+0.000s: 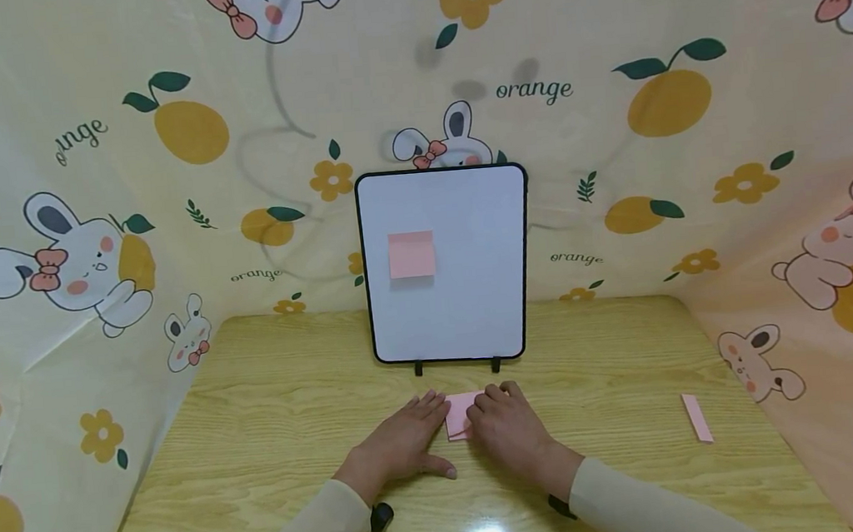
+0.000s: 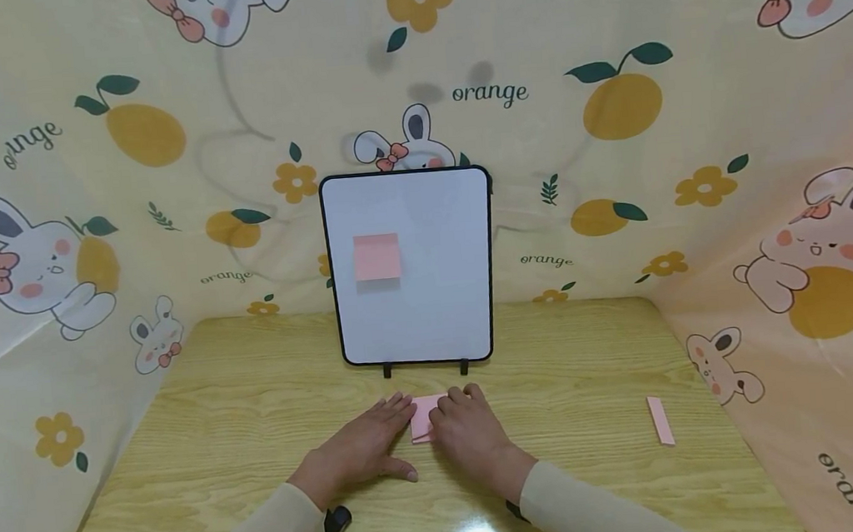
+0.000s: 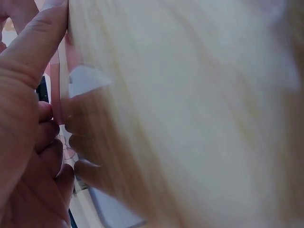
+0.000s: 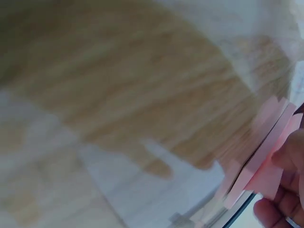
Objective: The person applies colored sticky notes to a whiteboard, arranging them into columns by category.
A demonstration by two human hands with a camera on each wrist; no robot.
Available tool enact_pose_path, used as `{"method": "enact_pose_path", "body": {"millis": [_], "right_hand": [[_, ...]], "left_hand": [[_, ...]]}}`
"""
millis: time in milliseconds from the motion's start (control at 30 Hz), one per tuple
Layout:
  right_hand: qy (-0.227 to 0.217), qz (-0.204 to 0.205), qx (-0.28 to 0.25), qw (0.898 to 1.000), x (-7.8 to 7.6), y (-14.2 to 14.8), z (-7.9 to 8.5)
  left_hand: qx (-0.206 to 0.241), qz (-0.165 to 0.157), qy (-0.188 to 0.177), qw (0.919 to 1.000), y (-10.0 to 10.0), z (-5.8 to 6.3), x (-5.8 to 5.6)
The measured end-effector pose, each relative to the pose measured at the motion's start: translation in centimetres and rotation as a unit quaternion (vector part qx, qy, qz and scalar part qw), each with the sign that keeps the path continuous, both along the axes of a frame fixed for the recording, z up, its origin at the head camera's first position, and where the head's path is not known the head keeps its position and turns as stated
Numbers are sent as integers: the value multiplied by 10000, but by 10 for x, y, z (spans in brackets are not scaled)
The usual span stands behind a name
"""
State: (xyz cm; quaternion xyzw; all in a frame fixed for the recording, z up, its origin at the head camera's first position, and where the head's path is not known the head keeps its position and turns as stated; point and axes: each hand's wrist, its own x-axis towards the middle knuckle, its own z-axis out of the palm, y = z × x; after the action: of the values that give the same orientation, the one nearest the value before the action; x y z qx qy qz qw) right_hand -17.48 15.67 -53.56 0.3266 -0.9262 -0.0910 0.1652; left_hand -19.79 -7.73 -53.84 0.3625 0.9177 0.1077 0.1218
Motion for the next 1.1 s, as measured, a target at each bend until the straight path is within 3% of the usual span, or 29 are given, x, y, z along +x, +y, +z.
{"method": "enact_pose_path", "body": {"millis": [233,433,767,1100], "right_hand": [[154,277,48,9995,-3,8,0],[62,200,152,9997,-5,10,0],[-4,366,-458,9983,-6,12,-2],[-218,575,-617,9962,-8,14,-3]], "left_hand": [[-6,14,-21,10000,0,-3,-1],[51,63,-86,9999,1,-3,-2],[154,31,-127,9998,0,0,1],[227,76,-217,9995,0,0,1]]}}
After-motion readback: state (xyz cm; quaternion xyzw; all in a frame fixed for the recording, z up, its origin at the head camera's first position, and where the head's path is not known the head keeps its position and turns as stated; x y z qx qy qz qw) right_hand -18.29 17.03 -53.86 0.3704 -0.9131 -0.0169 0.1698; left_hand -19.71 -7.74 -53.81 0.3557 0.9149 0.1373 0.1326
